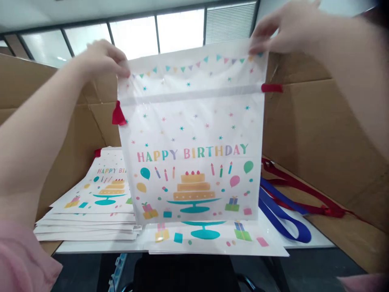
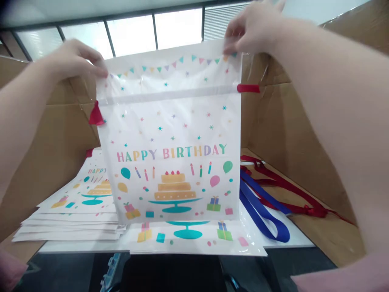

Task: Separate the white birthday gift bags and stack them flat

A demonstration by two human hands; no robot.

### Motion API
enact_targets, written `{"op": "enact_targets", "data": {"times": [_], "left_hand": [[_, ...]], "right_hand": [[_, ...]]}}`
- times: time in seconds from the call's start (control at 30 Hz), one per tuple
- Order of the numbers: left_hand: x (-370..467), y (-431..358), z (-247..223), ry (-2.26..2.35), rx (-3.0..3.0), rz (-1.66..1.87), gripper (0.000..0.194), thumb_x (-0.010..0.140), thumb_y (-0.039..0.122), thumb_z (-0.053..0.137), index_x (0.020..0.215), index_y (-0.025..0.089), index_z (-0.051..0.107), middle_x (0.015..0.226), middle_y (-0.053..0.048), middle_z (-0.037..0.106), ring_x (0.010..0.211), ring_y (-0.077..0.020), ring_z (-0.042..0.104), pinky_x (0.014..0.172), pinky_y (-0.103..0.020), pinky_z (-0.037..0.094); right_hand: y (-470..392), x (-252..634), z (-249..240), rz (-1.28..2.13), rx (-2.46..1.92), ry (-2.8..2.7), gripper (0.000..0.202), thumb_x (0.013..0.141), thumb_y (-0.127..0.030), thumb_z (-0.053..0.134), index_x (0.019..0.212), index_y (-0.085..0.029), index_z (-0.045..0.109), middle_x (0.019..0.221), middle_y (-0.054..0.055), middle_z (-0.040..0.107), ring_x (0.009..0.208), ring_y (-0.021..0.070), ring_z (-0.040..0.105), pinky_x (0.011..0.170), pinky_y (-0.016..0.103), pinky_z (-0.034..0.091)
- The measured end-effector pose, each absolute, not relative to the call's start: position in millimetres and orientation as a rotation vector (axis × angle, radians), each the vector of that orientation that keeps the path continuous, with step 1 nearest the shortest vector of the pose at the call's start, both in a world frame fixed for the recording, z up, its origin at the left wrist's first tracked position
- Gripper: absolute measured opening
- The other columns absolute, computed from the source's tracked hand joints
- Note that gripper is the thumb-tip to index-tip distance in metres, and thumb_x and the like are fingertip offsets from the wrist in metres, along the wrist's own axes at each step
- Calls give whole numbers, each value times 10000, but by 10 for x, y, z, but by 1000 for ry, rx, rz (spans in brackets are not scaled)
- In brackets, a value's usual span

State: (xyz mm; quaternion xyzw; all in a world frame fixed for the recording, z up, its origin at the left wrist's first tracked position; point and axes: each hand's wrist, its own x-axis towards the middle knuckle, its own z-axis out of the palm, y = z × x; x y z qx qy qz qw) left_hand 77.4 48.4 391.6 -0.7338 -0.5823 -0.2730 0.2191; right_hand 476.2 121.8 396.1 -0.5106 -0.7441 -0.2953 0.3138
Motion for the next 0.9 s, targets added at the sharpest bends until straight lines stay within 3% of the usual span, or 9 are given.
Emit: {"op": "enact_targets", "data": {"times": [0.03,0.1,0.2,0.37,0.63,0.9], "left_hand": [[792,654,3856,-1673,-2067,-721,348,717,537,594,807,205,649,789,56,558,864,-142,509,899,-416,431],[806,974,3690,-1772,-2090,-618,299,731,480,615,854,212,667,860,58,601,879,-143,516,933,-422,397],[808,1394,3299,-1886,-2102,-430,221,728,359,628,855,186,683,828,27,622,941,-194,541,1033,-496,234],[798,2051,2380,-1903,-2351,-262,183,698,333,572,777,201,670,833,-13,656,948,-268,544,995,-548,196],[839,2636,1115,-1942,-2446,-174,183,692,301,520,750,194,656,774,-40,658,865,-262,564,906,-460,259],[843,2935,627,-1920,-2444,-258,161,771,285,535,793,157,631,758,-47,626,867,-229,558,907,-440,288]], "right_hand": [[1357,4768,3885,-760,-1389,-1988,560,649,-494,458,859,-44,716,956,65,645,1042,263,489,888,565,204],[1648,4783,3699,-661,-1478,-2030,432,680,-391,595,981,-100,704,957,68,650,1054,223,489,929,562,187],[2032,4786,3287,-533,-1608,-2112,308,775,-314,620,990,-101,682,986,103,632,1068,238,490,937,585,161],[2663,4790,2324,-300,-1696,-2257,110,766,-230,636,863,-190,667,911,46,626,947,216,521,926,546,224],[3347,4859,1064,21,-1724,-2379,109,726,-206,542,783,-193,634,882,63,639,923,238,529,898,492,242],[3649,4853,689,94,-1793,-2366,131,720,-207,516,772,-216,635,903,63,648,926,246,539,885,485,256]]}}
